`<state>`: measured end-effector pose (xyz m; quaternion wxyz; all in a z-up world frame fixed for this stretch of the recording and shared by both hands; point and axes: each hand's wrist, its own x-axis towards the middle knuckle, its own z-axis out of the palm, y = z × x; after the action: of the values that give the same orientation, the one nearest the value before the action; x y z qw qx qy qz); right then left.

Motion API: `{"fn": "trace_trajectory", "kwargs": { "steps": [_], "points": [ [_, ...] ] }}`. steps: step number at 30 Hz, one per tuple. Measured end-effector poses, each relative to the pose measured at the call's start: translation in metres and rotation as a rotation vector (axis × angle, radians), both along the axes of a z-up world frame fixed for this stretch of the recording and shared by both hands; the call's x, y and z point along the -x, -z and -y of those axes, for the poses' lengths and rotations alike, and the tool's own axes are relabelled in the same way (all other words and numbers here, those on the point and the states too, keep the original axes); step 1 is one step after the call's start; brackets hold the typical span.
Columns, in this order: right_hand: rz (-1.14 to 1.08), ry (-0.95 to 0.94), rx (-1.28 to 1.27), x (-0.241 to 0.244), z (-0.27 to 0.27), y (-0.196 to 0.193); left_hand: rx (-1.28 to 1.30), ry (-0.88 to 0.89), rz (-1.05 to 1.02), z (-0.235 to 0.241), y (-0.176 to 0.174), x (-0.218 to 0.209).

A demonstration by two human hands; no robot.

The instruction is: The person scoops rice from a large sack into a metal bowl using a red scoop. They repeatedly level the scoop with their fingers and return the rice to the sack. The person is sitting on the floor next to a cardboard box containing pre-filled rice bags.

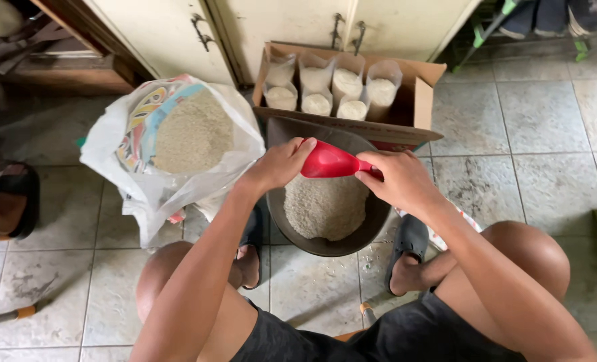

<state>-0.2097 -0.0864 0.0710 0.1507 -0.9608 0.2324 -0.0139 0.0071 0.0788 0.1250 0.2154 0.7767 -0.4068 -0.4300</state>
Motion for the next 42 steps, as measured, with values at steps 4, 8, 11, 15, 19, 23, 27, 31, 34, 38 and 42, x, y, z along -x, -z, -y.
{"fn": "trace_trajectory", "kwargs": {
  "steps": [4, 8, 11, 15, 19, 23, 27, 31, 34, 38, 42],
  "points": [
    [0.063, -0.043, -0.061, -0.025, -0.028, -0.038, 0.040, -0.103, -0.017, -0.030, -0.002, -0.037],
    [0.106, -0.092, -0.103, -0.065, -0.053, -0.060, 0.218, -0.301, -0.100, -0.059, 0.009, -0.086],
    [0.121, -0.132, 0.004, -0.105, -0.065, -0.041, 0.234, -0.392, 0.016, -0.084, 0.020, -0.120],
    [0.103, -0.187, 0.213, -0.171, -0.075, 0.018, 0.055, -0.412, 0.174, -0.112, 0.042, -0.146],
    [-0.005, -0.252, 0.274, -0.236, -0.104, 0.027, -0.098, -0.475, 0.262, -0.118, 0.146, -0.216],
    [-0.123, -0.271, 0.361, -0.296, -0.132, 0.045, -0.192, -0.512, 0.303, -0.118, 0.212, -0.252],
    [-0.193, -0.238, 0.422, -0.356, -0.142, 0.089, -0.112, -0.573, 0.262, -0.111, 0.190, -0.244],
    [-0.373, -0.177, 0.352, -0.391, -0.145, 0.144, -0.202, -0.630, 0.216, -0.107, 0.165, -0.231],
    [-0.426, -0.224, 0.144, -0.399, -0.143, 0.169, -0.273, -0.631, 0.193, -0.108, 0.157, -0.230],
    [-0.327, -0.209, -0.147, -0.407, -0.132, 0.225, -0.303, -0.634, 0.232, -0.105, 0.171, -0.243],
    [-0.312, -0.208, -0.366, -0.392, -0.133, 0.218, -0.301, -0.656, 0.244, -0.106, 0.158, -0.239]
  ]
}}
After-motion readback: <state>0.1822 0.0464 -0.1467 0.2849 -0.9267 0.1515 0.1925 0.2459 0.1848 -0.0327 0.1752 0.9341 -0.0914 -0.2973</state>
